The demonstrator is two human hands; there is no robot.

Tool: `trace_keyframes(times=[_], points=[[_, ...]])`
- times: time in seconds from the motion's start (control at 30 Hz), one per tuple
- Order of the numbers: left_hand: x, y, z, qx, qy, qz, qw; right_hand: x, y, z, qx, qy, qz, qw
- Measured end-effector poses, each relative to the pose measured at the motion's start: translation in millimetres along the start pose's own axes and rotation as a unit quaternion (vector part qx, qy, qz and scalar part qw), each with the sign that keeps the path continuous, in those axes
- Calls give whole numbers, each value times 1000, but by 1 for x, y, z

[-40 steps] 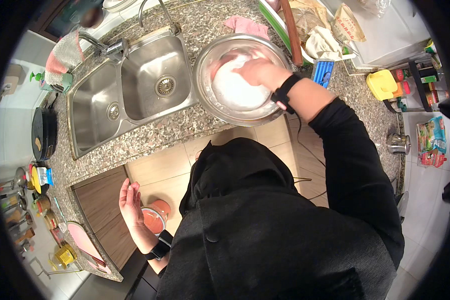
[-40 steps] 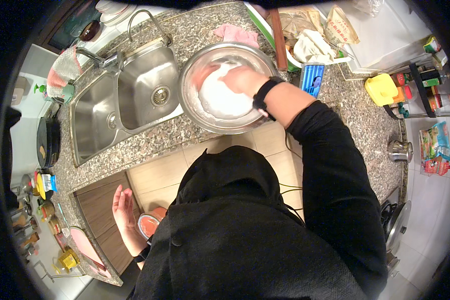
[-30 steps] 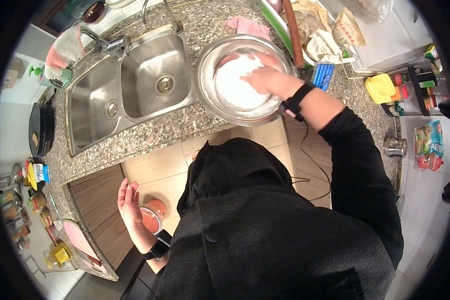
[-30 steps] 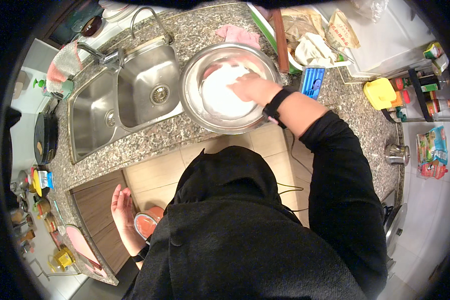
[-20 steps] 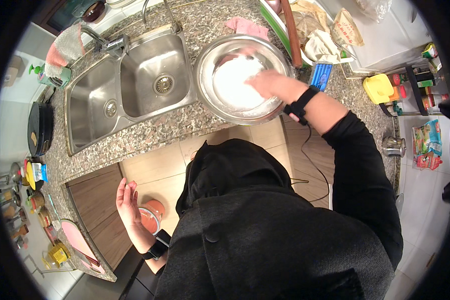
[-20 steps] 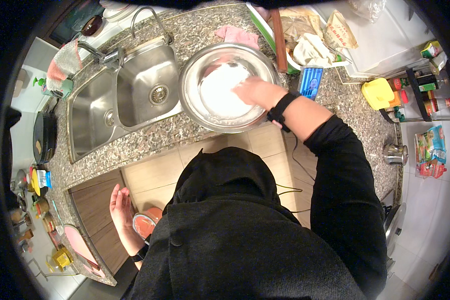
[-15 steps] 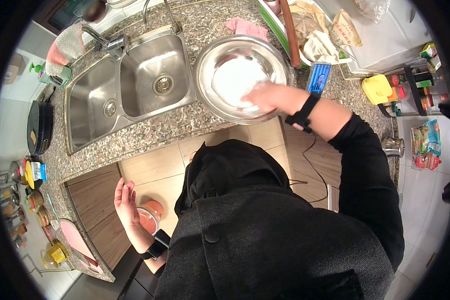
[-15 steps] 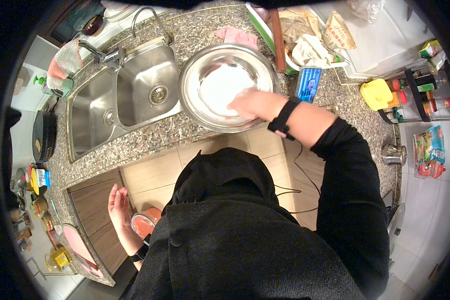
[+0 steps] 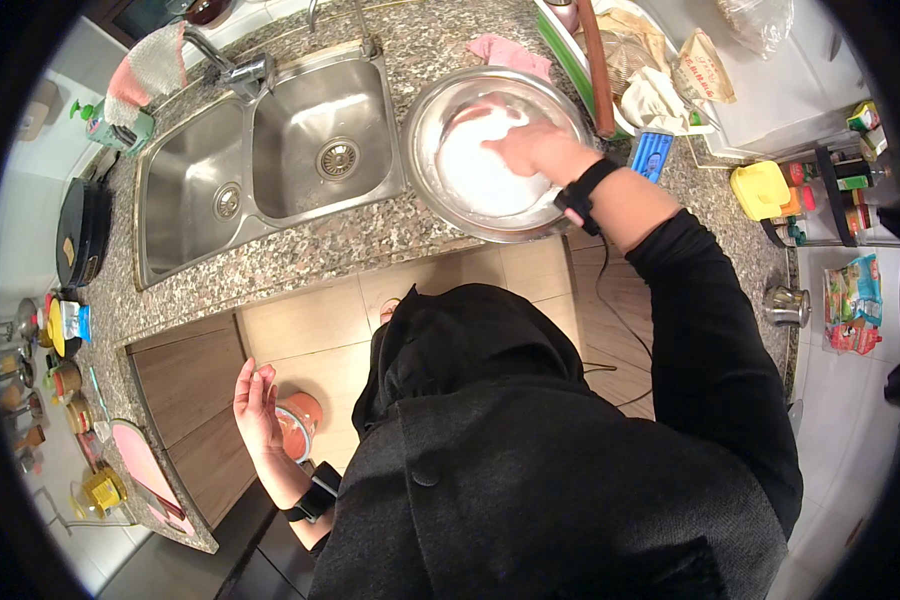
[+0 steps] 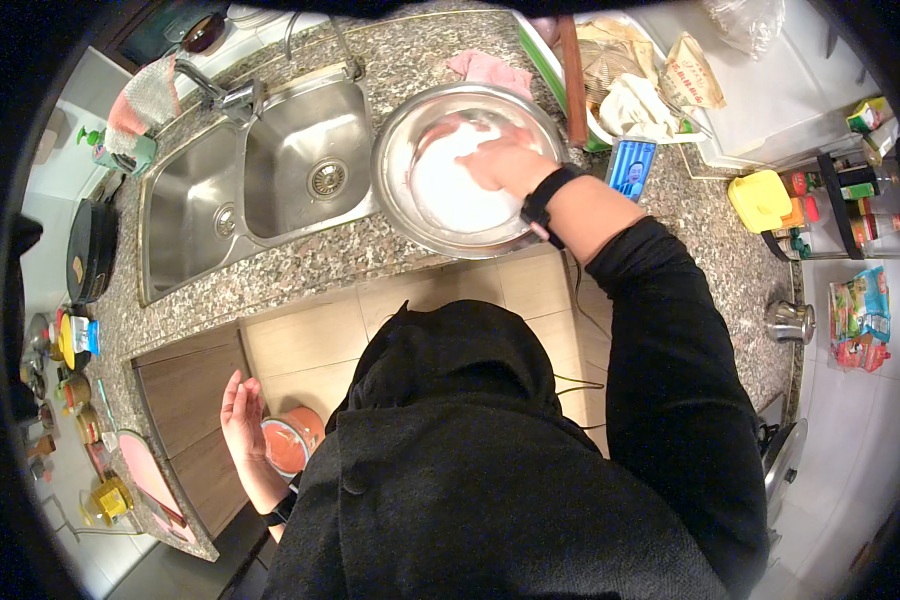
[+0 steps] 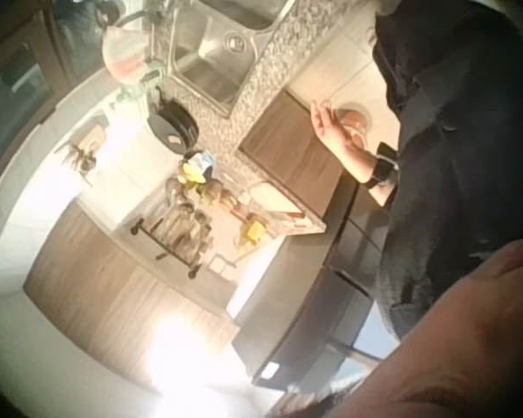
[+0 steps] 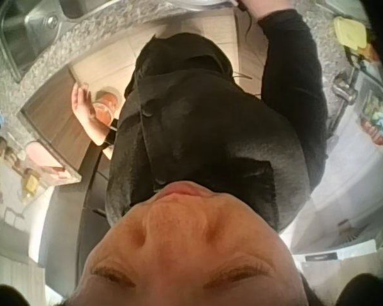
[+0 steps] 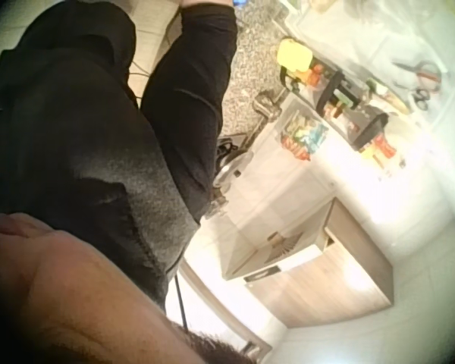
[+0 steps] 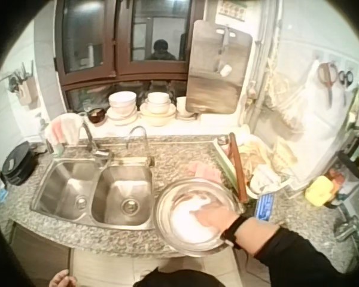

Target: The person scoops flour from a bag into a metal bowl using a measuring cup, then mixes the flour with their hand. They briefly open the refrigerator and return to mixing the flour in the bowl.

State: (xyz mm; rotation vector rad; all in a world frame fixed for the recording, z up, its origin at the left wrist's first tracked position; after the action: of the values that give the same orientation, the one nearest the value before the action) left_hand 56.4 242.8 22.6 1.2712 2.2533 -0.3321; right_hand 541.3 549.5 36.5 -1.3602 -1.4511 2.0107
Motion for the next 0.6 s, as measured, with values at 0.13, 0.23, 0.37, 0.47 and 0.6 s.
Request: trace_keyframes(times=[0.13, 0.23, 0.37, 0.47, 0.6], points=[[-4, -16, 0, -2, 16, -31, 999, -16, 0, 9, -91, 22, 105, 990], [-5, -17, 8, -15, -10, -46, 999, -20, -7, 47, 71, -100, 63, 990], [-6, -16, 5, -5, 3, -37, 999, -5, -22, 5, -22, 110, 96, 989], [-4, -18, 4, -19, 14, -38, 999, -15, -12, 19, -16, -21, 113, 993], [-6, -20, 16, -17, -3, -49, 999, -30, -50, 29, 24, -53, -96, 994]])
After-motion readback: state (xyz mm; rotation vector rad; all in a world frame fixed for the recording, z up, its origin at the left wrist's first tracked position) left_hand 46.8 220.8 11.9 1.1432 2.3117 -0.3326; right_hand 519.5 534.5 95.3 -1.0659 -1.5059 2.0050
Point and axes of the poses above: each hand's wrist, its own x-axis towards the middle knuckle, its own y-axis out of the palm, z = x × y, the point moved 7 cm from there along x, towards the middle knuckle, and after that the axes turned 3 degrees about -y, right-handed, at the moved point
